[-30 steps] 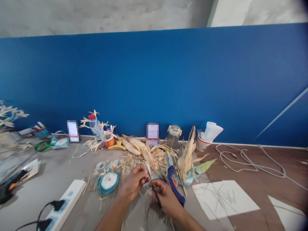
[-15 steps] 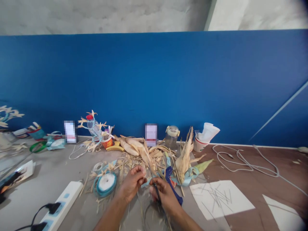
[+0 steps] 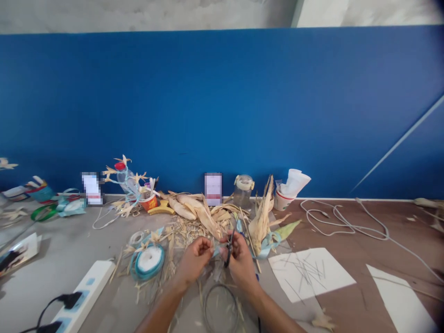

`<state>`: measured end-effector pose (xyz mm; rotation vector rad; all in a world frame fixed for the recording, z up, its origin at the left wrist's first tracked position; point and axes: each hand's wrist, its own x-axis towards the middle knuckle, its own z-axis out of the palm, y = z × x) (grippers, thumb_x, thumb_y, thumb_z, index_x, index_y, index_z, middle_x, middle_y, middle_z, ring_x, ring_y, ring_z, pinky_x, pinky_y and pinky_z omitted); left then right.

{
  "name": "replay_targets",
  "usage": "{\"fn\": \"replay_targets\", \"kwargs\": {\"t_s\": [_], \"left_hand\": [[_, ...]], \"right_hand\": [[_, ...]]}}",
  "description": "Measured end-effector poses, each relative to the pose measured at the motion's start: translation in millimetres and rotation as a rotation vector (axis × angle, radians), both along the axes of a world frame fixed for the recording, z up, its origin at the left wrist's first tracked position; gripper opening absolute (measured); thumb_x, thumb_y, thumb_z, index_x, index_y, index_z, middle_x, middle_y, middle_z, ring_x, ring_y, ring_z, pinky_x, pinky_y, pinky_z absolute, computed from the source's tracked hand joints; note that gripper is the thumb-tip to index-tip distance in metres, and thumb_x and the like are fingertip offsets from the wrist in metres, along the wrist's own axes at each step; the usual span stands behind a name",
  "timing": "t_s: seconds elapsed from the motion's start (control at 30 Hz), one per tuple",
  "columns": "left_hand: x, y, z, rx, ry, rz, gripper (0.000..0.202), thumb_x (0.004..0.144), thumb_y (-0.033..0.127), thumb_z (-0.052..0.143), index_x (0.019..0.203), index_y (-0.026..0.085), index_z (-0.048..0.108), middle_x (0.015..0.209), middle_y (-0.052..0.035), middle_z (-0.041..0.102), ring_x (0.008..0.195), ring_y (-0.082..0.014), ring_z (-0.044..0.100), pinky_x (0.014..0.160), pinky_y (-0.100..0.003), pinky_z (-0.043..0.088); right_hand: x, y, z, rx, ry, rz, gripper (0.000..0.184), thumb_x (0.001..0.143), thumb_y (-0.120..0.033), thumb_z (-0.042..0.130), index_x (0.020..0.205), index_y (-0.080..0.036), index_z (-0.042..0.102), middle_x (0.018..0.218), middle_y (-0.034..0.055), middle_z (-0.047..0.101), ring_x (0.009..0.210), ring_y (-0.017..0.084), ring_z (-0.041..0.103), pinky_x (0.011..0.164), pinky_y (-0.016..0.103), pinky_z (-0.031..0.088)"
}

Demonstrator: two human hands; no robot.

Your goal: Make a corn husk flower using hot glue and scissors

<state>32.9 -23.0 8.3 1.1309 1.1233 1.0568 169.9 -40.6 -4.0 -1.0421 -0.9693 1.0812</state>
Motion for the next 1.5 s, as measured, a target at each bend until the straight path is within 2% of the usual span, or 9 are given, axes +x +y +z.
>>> {"fn": "replay_targets", "kwargs": {"t_s": [0.2,0.47,0.63,0.77,0.9,1.03,1.23,1.33,1.5], "left_hand": [[7,-8,-2.7,0.056,0.035,-0.019,0.009,0.063,0.015,0.073,0.064,0.017,0.064,0.059,0.0016,0.057,0.058,-0.0125,0.048,0.056,-0.022,0.034],[7,-6,3.3,0.042,0.067,-0.056,0.013,0.061,0.022,0.075,0.061,0.019,0.062,0.054,0.0041,0.052,0.054,-0.0119,0.043,0.054,-0.023,0.033],[6,-6,1.6,0.023,0.063,-0.096,0.014,0.064,0.026,0.074,0.064,0.018,0.062,0.056,0.0034,0.054,0.054,-0.012,0.044,0.055,-0.023,0.035],[7,-7,1.4,0.028,0.065,-0.106,0.014,0.063,0.024,0.074,0.063,0.018,0.061,0.055,0.0045,0.052,0.052,-0.0107,0.042,0.052,-0.022,0.033],[5,-6,4.0,-0.042,0.003,-0.169,0.019,0.061,0.027,0.076,0.063,0.019,0.058,0.051,0.0072,0.047,0.045,-0.0082,0.035,0.046,-0.021,0.027],[1,-6,8.8,-0.097,-0.056,-0.236,0.025,0.06,0.034,0.079,0.064,0.017,0.06,0.053,0.0046,0.051,0.044,-0.0077,0.037,0.045,-0.021,0.026],[1,-8,7.6,-0.165,-0.252,-0.192,0.031,0.067,0.044,0.075,0.069,0.015,0.064,0.057,0.0028,0.056,0.042,-0.0049,0.037,0.05,-0.022,0.035],[2,-10,4.4,-0.282,-0.364,-0.241,0.031,0.069,0.043,0.075,0.073,0.014,0.065,0.064,0.0005,0.062,0.037,-0.002,0.031,0.054,-0.025,0.042],[5,-14,4.5,-0.425,-0.464,-0.317,0.025,0.069,0.034,0.077,0.074,0.014,0.062,0.068,-0.0033,0.068,0.035,-0.0003,0.027,0.055,-0.024,0.043]], "right_hand": [[0,0,7.7,-0.007,-0.058,-0.037,0.036,0.067,-0.022,0.063,0.102,-0.018,0.054,0.08,0.0019,0.064,0.067,0.015,0.058,0.06,0.025,0.046],[5,6,8.4,-0.02,0.043,-0.016,0.032,0.067,-0.028,0.066,0.095,-0.021,0.052,0.069,-0.0023,0.06,0.062,0.014,0.057,0.059,0.025,0.045],[1,2,11.2,-0.036,0.021,0.075,0.039,0.063,-0.024,0.068,0.099,-0.021,0.052,0.078,0.0,0.063,0.068,0.015,0.059,0.064,0.027,0.047],[0,2,13.8,-0.066,0.013,0.046,0.034,0.066,-0.026,0.065,0.097,-0.02,0.052,0.07,-0.0023,0.061,0.064,0.015,0.058,0.062,0.027,0.047],[5,6,14.6,-0.094,0.057,0.023,0.034,0.065,-0.027,0.069,0.095,-0.02,0.053,0.065,-0.0045,0.058,0.059,0.013,0.055,0.056,0.024,0.043],[10,10,13.9,-0.103,0.129,0.005,0.039,0.061,-0.028,0.074,0.094,-0.02,0.054,0.064,-0.0051,0.059,0.056,0.012,0.053,0.051,0.021,0.04],[10,10,14.5,-0.105,0.254,0.028,0.041,0.06,-0.028,0.078,0.092,-0.022,0.054,0.061,-0.0075,0.057,0.051,0.01,0.054,0.048,0.02,0.042],[6,7,16.0,-0.099,0.295,0.094,0.042,0.061,-0.03,0.079,0.092,-0.023,0.052,0.063,-0.0083,0.057,0.042,0.007,0.051,0.04,0.018,0.04],[1,4,16.7,-0.093,0.327,0.176,0.043,0.065,-0.036,0.077,0.095,-0.024,0.048,0.067,-0.0089,0.059,0.03,0.004,0.045,0.03,0.016,0.033]]}}
